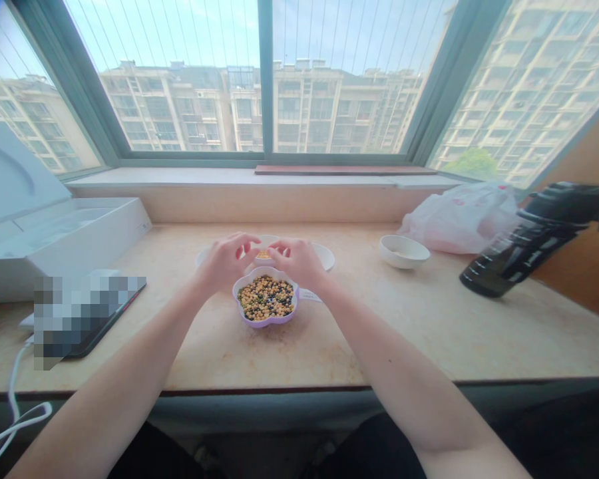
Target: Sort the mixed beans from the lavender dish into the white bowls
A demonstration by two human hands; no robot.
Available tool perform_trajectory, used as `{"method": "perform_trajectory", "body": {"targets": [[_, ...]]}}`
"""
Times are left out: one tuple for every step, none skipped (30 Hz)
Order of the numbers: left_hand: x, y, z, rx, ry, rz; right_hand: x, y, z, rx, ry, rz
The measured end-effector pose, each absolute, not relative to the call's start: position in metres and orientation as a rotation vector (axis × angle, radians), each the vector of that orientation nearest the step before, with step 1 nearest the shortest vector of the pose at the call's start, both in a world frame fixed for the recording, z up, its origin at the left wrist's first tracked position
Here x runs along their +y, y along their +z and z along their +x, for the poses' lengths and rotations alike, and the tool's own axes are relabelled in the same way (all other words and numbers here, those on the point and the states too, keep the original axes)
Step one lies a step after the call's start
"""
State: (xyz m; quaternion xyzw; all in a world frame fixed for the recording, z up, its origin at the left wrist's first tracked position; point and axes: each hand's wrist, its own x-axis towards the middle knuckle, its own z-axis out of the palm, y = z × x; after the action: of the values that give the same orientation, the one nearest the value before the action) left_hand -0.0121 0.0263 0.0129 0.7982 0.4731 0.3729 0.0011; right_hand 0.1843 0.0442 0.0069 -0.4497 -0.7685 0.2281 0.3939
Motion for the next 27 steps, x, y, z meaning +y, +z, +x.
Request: {"method": "perform_trajectory", "body": {"targets": [[0.027, 0.014, -0.014, 1.546, 1.094, 2.498, 0.048, 0.007, 0.184, -1.972, 0.44, -1.186], [0.028, 0.015, -0.016, 1.596, 1.001, 2.495, 0.052, 0.007, 0.184, -1.986, 0.347, -1.224], [0.028, 0.015, -0.017, 1.628, 0.904, 2.496, 0.056, 0.007, 0.183, -2.001, 0.302, -1.253], [0.029, 0.015, -0.019, 1.637, 0.805, 2.505, 0.061, 0.006, 0.183, -2.026, 0.273, -1.271], [0.029, 0.014, -0.02, 1.624, 0.715, 2.52, 0.066, 0.005, 0.183, -2.05, 0.25, -1.291], [0.029, 0.013, -0.021, 1.596, 0.638, 2.544, 0.071, 0.004, 0.182, -2.073, 0.222, -1.318], [0.029, 0.012, -0.021, 1.557, 0.574, 2.575, 0.075, 0.002, 0.182, -2.097, 0.19, -1.341], [0.028, 0.011, -0.02, 1.513, 0.522, 2.609, 0.078, 0.001, 0.182, -2.111, 0.161, -1.36], [0.027, 0.01, -0.018, 1.47, 0.477, 2.645, 0.081, -0.001, 0.182, -2.123, 0.138, -1.368], [0.025, 0.009, -0.016, 1.43, 0.441, 2.681, 0.083, -0.002, 0.183, -2.131, 0.122, -1.366], [0.023, 0.008, -0.014, 1.392, 0.409, 2.712, 0.083, -0.002, 0.184, -2.133, 0.115, -1.356], [0.021, 0.008, -0.011, 1.354, 0.371, 2.739, 0.083, -0.003, 0.185, -2.132, 0.114, -1.34], [0.018, 0.008, -0.008, 1.319, 0.334, 2.76, 0.082, -0.003, 0.186, -2.131, 0.116, -1.322], [0.016, 0.009, -0.006, 1.287, 0.308, 2.773, 0.08, -0.003, 0.188, -2.128, 0.119, -1.305], [0.014, 0.009, -0.004, 1.264, 0.287, 2.776, 0.078, -0.002, 0.191, -2.127, 0.122, -1.289], [0.012, 0.009, -0.002, 1.25, 0.274, 2.773, 0.075, -0.002, 0.193, -2.127, 0.126, -1.275], [0.011, 0.009, -0.001, 1.242, 0.263, 2.769, 0.072, -0.002, 0.195, -2.13, 0.133, -1.263], [0.01, 0.009, 0.0, 1.239, 0.252, 2.765, 0.069, -0.001, 0.197, -2.136, 0.145, -1.253], [0.01, 0.008, 0.001, 1.237, 0.243, 2.764, 0.065, 0.0, 0.199, -2.138, 0.157, -1.248], [0.011, 0.007, 0.001, 1.233, 0.236, 2.766, 0.062, 0.0, 0.2, -2.144, 0.174, -1.246], [0.012, 0.005, 0.002, 1.225, 0.231, 2.77, 0.059, 0.001, 0.201, -2.147, 0.189, -1.242], [0.013, 0.003, 0.002, 1.211, 0.232, 2.776, 0.056, 0.002, 0.201, -2.142, 0.199, -1.238], [0.014, 0.001, 0.002, 1.196, 0.24, 2.781, 0.054, 0.003, 0.201, -2.137, 0.208, -1.235], [0.016, -0.001, 0.002, 1.185, 0.254, 2.787, 0.052, 0.004, 0.2, -2.13, 0.214, -1.233], [0.017, -0.002, 0.003, 1.179, 0.272, 2.793, 0.051, 0.005, 0.2, -2.125, 0.219, -1.233], [0.017, -0.004, 0.003, 1.179, 0.289, 2.798, 0.05, 0.006, 0.199, -2.125, 0.225, -1.232], [0.017, -0.005, 0.004, 1.182, 0.303, 2.803, 0.049, 0.006, 0.198, -2.13, 0.23, -1.229]]}}
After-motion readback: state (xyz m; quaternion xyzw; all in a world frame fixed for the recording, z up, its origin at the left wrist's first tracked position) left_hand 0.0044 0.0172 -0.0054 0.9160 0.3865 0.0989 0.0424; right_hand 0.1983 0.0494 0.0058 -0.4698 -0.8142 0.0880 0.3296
